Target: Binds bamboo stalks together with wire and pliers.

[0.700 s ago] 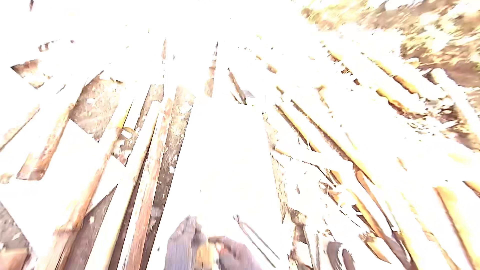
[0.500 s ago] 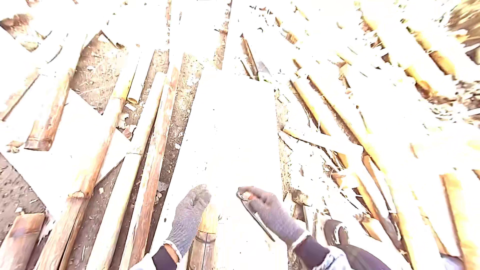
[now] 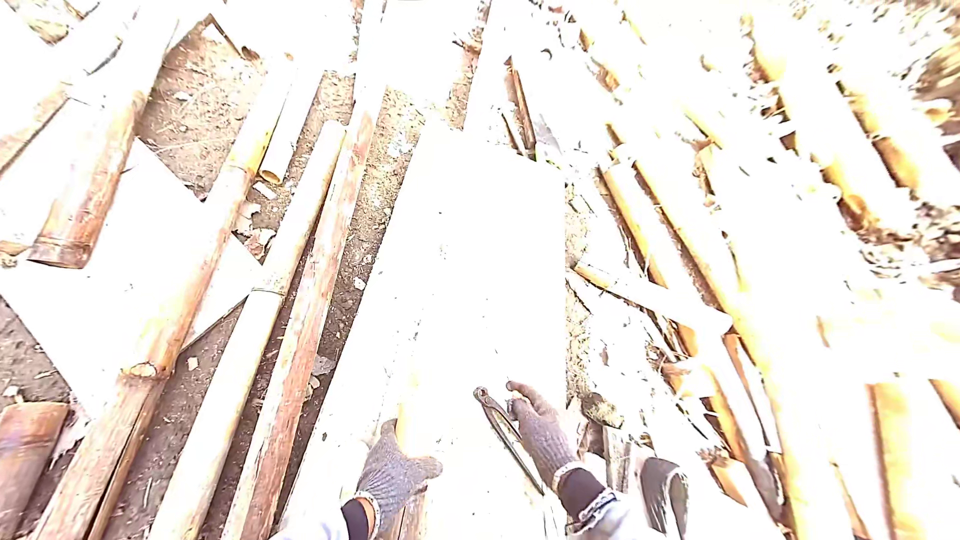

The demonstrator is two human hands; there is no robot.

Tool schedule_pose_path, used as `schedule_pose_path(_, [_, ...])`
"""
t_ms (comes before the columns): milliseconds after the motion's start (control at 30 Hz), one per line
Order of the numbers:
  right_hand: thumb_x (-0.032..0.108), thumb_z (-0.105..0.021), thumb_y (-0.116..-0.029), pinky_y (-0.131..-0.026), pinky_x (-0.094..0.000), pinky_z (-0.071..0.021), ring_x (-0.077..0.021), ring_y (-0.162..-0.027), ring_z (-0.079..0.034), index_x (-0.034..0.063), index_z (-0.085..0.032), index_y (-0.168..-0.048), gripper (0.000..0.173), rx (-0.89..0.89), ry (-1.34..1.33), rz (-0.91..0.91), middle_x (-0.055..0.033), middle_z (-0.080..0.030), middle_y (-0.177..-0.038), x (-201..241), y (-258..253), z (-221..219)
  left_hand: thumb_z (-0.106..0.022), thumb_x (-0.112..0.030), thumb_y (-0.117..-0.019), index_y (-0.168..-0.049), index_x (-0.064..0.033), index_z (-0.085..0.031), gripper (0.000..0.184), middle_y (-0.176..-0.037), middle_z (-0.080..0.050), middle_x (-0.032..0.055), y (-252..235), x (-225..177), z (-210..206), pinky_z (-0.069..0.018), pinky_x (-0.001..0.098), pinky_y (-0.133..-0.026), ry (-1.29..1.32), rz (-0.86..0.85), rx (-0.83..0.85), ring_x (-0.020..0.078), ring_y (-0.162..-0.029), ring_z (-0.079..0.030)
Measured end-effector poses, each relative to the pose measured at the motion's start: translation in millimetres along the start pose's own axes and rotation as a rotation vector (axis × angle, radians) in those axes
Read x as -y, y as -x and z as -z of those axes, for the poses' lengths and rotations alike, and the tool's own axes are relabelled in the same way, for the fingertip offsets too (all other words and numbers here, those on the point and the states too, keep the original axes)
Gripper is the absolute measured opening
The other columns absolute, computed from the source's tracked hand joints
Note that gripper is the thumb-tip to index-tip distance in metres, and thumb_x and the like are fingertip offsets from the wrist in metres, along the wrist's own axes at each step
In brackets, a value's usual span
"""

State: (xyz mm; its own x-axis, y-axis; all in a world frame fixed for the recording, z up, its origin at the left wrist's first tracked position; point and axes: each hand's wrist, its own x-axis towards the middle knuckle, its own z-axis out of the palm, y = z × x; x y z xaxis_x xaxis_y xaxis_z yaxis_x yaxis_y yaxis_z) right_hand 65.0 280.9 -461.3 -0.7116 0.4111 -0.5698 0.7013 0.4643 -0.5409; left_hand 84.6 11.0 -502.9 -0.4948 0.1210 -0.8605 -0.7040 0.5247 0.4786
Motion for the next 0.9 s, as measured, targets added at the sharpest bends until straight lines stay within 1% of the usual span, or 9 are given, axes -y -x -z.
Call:
schedule_pose_path(67, [0.027,-0.050,-0.1024,-0.094,-0.0499,-0.0543,-0.0245,-0.106,-0.068,0.0142,-0.065,-0.136,0.039,-0.022,-0.062,-0.055,-0.0115,-0.071,-0.117,-5,11,-20,-0.094,-0.044,-0.0596,-0.154,-0.0143,-0.033,0.116,-0.127,-0.065,0.0157,2,2,2,-0.0609,0.0474,-0.091,0.084,-0.026,0.030,0.0254,-0.108,-0.070])
schedule_pose_path(167, [0.024,-0.051,-0.1023,-0.088,-0.0460,-0.0569,-0.0213,-0.097,-0.069,0.0119,-0.064,-0.135,0.037,0.036,-0.152,-0.016,-0.0095,-0.071,-0.114,-16,29,-53,-0.095,-0.036,-0.0634,-0.153,-0.0127,-0.033,0.111,-0.129,-0.063,0.0152,10,7,6,-0.0634,0.0434,-0.088,0.251,-0.073,0.126,0.0231,-0.106,-0.071])
schedule_pose_path(267, [0.023,-0.052,-0.0977,-0.082,-0.0418,-0.0586,-0.0161,-0.089,-0.070,0.0145,-0.067,-0.132,0.038,0.283,-0.133,0.084,-0.0048,-0.073,-0.109,-17,43,-77,-0.094,-0.033,-0.0658,-0.154,-0.0124,-0.033,0.109,-0.131,-0.063,0.0124,26,11,12,-0.0607,0.0401,-0.092,0.370,-0.104,0.243,0.0200,-0.111,-0.068])
schedule_pose_path(400, [0.021,-0.058,-0.0989,-0.090,-0.0336,-0.0583,-0.0086,-0.096,-0.071,0.0083,-0.072,-0.110,0.022,0.522,-0.090,0.254,-0.0013,-0.075,-0.100,-1,39,-92,-0.093,-0.035,-0.0705,-0.150,-0.0117,-0.038,0.100,-0.124,-0.068,0.0107,41,3,16,-0.0612,0.0406,-0.092,0.535,-0.107,0.364,0.0209,-0.106,-0.071])
schedule_pose_path(567, [0.028,-0.066,-0.0959,-0.101,-0.0385,-0.0530,-0.0146,-0.108,-0.068,0.0039,-0.066,-0.123,0.036,0.657,0.224,0.213,-0.0089,-0.071,-0.114,31,27,-65,-0.068,-0.063,-0.0879,-0.158,-0.0161,-0.030,0.093,-0.138,-0.060,0.0148,42,-4,13,-0.0568,0.0444,-0.099,0.521,-0.012,0.343,0.0235,-0.119,-0.065])
schedule_pose_path(633, [0.025,-0.061,-0.0973,-0.088,-0.0406,-0.0563,-0.0154,-0.092,-0.069,0.0048,-0.069,-0.110,0.025,0.737,0.218,0.163,-0.0075,-0.072,-0.099,32,22,-59,-0.055,-0.071,-0.0933,-0.163,-0.0199,-0.023,0.092,-0.157,-0.045,0.0123,41,-5,14,-0.0462,0.0467,-0.112,0.468,-0.041,0.309,0.0219,-0.139,-0.051])
schedule_pose_path(733, [0.026,-0.054,-0.1020,-0.094,-0.0402,-0.0576,-0.0140,-0.101,-0.070,0.0098,-0.071,-0.117,0.028,0.821,0.111,0.101,-0.0043,-0.074,-0.109,20,15,-61,-0.047,-0.076,-0.0946,-0.167,-0.0279,-0.008,0.095,-0.172,-0.019,0.0050,21,3,11,-0.0314,0.0478,-0.125,0.356,-0.170,0.261,0.0179,-0.155,-0.028])
schedule_pose_path(800, [0.027,-0.051,-0.1027,-0.094,-0.0401,-0.0569,-0.0143,-0.103,-0.070,0.0101,-0.070,-0.118,0.029,0.773,0.111,0.089,-0.0050,-0.073,-0.111,13,17,-69,-0.043,-0.074,-0.0970,-0.167,-0.0256,-0.010,0.091,-0.172,-0.020,0.0045,11,7,7,-0.0327,0.0453,-0.124,0.321,-0.227,0.234,0.0159,-0.155,-0.029])
schedule_pose_path(900, [0.026,-0.047,-0.1042,-0.097,-0.0436,-0.0551,-0.0182,-0.107,-0.069,0.0076,-0.068,-0.122,0.033,0.696,0.298,0.106,-0.0094,-0.072,-0.114,22,17,-76,-0.041,-0.066,-0.1024,-0.164,-0.0216,-0.023,0.078,-0.165,-0.035,0.0045,6,7,3,-0.0399,0.0384,-0.120,0.343,-0.263,0.209,0.0116,-0.147,-0.041])
